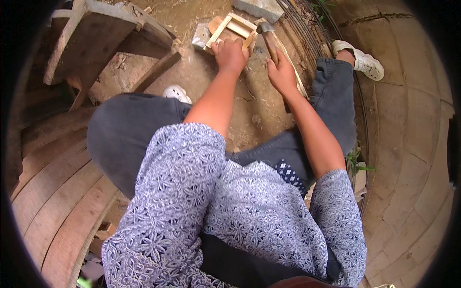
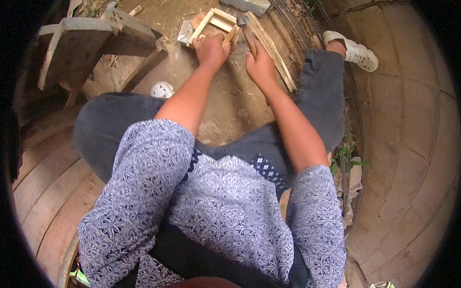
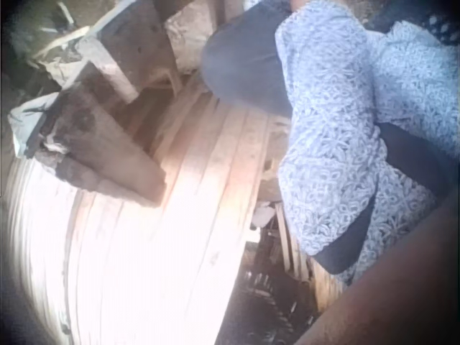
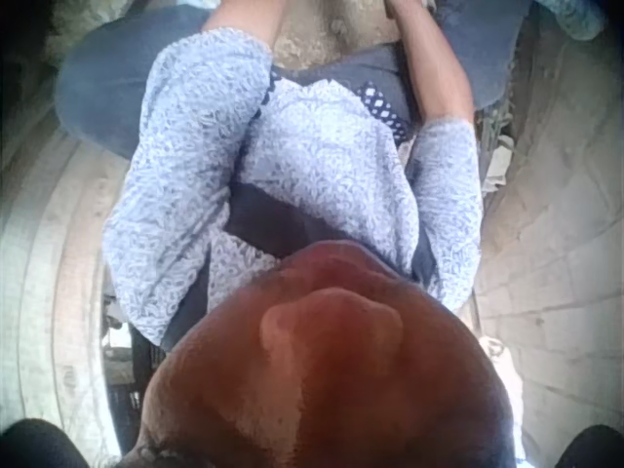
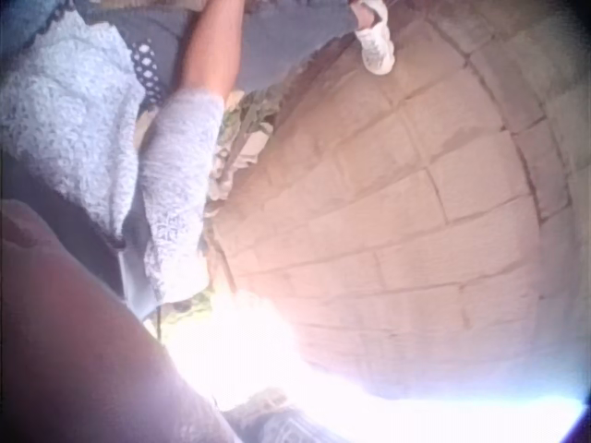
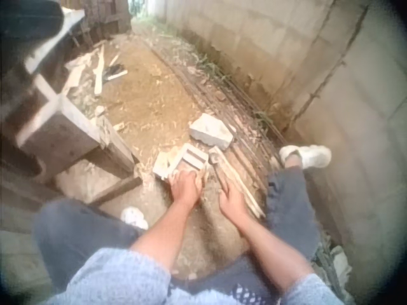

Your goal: The person sits on the ground and assembles small wooden pieces into a rectangular frame using a hammer. They repeatedly tap the joints to secure the pieces together and inspect the frame during the process.

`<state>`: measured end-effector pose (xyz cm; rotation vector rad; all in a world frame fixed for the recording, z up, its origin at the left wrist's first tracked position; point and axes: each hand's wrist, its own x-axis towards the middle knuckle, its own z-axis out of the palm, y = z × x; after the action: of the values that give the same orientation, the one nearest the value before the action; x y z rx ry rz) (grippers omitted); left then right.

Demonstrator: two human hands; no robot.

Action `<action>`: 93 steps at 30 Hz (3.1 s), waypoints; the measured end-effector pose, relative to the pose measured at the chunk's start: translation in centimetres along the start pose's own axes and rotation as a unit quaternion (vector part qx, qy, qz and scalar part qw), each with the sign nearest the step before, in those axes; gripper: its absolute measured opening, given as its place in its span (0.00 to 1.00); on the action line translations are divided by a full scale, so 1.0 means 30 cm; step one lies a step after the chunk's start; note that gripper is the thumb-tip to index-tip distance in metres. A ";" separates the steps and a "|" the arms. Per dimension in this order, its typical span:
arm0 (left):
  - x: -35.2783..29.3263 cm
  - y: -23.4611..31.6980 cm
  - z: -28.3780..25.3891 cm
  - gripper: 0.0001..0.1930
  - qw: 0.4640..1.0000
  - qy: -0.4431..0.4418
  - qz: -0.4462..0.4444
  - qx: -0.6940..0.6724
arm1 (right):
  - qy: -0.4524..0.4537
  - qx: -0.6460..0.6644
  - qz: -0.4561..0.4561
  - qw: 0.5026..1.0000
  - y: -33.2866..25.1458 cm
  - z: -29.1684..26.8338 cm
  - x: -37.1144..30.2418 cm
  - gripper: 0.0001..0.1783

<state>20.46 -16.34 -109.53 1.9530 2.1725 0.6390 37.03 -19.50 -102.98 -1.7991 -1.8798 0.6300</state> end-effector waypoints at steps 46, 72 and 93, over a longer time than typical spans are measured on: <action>0.051 0.105 -0.058 0.12 0.999 0.011 0.025 0.025 | 0.052 0.154 -0.061 0.985 -0.110 -0.139 -0.042 0.29; 0.137 0.187 0.100 0.12 0.994 -0.050 0.100 -0.009 | -0.027 0.322 0.048 0.945 0.054 -0.338 0.067 0.25; 0.269 0.849 -0.306 0.25 0.924 -0.261 0.005 -0.279 | -0.011 0.537 0.249 0.806 0.546 -0.987 -0.047 0.19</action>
<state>39.00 -8.85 -89.55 1.5893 1.4582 0.5691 68.17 -19.91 -89.69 -1.3979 -0.6551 1.5069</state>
